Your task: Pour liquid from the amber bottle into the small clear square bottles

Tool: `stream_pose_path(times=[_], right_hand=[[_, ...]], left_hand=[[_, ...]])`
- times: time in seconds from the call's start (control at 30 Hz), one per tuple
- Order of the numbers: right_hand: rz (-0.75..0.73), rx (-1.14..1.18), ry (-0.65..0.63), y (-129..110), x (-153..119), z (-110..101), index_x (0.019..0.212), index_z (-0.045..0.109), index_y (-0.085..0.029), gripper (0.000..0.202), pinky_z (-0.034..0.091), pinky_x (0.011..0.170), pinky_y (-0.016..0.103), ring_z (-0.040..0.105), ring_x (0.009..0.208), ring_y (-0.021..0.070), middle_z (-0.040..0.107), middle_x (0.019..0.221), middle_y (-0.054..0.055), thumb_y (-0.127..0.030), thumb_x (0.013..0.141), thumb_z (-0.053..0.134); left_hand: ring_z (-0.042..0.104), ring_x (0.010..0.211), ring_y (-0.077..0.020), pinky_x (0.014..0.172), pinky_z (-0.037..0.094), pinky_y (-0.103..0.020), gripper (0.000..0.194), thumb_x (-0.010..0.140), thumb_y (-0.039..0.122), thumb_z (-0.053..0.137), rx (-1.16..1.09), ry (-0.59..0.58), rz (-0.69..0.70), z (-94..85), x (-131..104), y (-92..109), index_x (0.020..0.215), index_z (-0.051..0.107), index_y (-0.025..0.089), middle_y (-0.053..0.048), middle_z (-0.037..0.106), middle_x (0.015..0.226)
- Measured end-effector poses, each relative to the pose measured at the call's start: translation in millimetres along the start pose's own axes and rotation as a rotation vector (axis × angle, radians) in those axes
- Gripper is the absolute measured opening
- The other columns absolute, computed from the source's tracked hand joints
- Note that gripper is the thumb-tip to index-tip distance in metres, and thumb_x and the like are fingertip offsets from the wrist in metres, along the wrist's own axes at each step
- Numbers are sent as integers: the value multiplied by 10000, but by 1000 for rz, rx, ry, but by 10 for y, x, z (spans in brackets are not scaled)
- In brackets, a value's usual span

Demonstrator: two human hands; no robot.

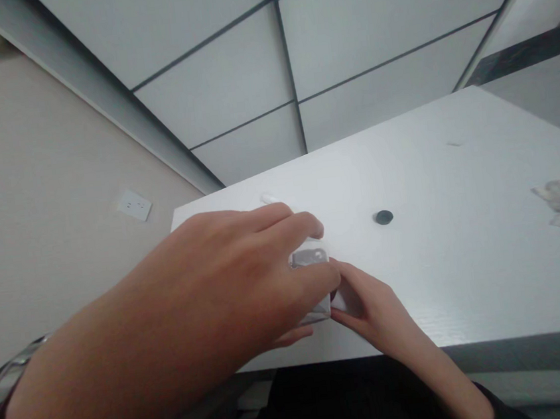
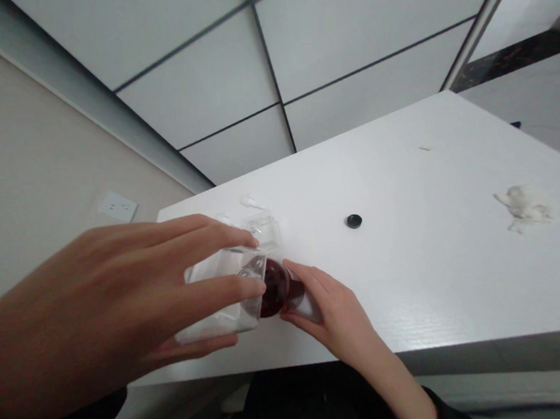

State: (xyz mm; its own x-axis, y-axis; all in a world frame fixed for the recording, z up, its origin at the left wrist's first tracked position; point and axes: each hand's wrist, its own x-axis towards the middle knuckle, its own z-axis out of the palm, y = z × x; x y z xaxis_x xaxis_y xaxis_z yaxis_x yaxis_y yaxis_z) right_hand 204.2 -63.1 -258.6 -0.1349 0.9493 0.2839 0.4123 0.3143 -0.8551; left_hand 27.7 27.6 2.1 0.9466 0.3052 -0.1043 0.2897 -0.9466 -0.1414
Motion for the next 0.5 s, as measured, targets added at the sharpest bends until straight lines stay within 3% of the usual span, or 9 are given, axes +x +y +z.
stream_pose_path(times=[0.5], right_hand=[[-42,-10,5,-5,12,-19,1567,467,-329,669,640,1062,495,727,1311,301,708,1486,94,-298,961,749]], left_hand=[[710,905,-251,614,469,-359,149,975,222,664,8,-22,17,2,26,10,1100,710,289,-54,773,1218]])
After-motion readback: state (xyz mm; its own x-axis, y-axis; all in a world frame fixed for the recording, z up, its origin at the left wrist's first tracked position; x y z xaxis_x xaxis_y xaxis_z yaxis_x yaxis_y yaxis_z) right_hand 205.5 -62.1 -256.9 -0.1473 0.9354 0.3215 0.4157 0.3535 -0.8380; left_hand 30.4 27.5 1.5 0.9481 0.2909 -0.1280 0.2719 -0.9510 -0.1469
